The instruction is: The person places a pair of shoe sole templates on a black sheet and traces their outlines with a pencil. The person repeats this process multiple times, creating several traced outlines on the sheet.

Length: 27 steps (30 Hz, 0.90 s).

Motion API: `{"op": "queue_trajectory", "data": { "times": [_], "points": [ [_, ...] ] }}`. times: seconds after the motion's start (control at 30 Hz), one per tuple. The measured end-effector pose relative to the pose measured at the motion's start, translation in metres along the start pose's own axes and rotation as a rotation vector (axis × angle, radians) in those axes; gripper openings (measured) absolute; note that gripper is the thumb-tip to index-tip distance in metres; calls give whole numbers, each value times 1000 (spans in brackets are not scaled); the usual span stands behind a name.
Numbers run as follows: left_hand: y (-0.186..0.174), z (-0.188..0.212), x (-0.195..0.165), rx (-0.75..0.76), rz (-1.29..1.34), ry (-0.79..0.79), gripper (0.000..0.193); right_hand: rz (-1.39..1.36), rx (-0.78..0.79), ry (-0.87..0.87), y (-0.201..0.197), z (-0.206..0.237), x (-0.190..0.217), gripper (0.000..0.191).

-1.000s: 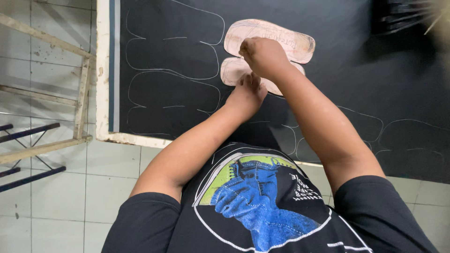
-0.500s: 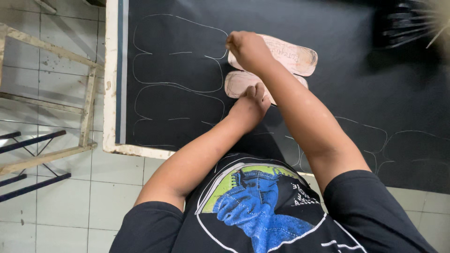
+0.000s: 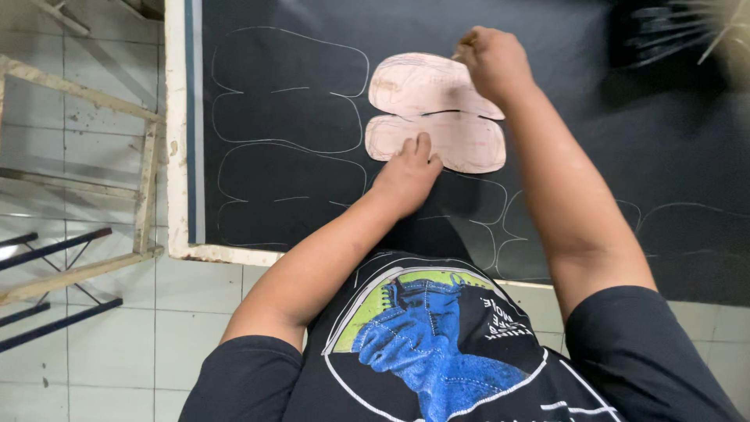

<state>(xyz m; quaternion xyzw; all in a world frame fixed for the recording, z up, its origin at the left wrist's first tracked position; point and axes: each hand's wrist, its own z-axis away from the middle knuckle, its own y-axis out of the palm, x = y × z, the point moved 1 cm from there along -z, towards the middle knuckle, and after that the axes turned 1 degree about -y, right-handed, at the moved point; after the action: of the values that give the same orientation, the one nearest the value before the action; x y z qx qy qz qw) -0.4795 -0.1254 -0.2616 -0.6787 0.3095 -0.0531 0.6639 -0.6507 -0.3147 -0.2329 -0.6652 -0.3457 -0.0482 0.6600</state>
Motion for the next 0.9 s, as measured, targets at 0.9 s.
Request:
{"op": "queue_trajectory", "data": {
  "times": [0.9],
  "points": [
    [8,0,-5,57,-6,15,40,-94,-209,-20,-6,129,-7,13]
  ]
}}
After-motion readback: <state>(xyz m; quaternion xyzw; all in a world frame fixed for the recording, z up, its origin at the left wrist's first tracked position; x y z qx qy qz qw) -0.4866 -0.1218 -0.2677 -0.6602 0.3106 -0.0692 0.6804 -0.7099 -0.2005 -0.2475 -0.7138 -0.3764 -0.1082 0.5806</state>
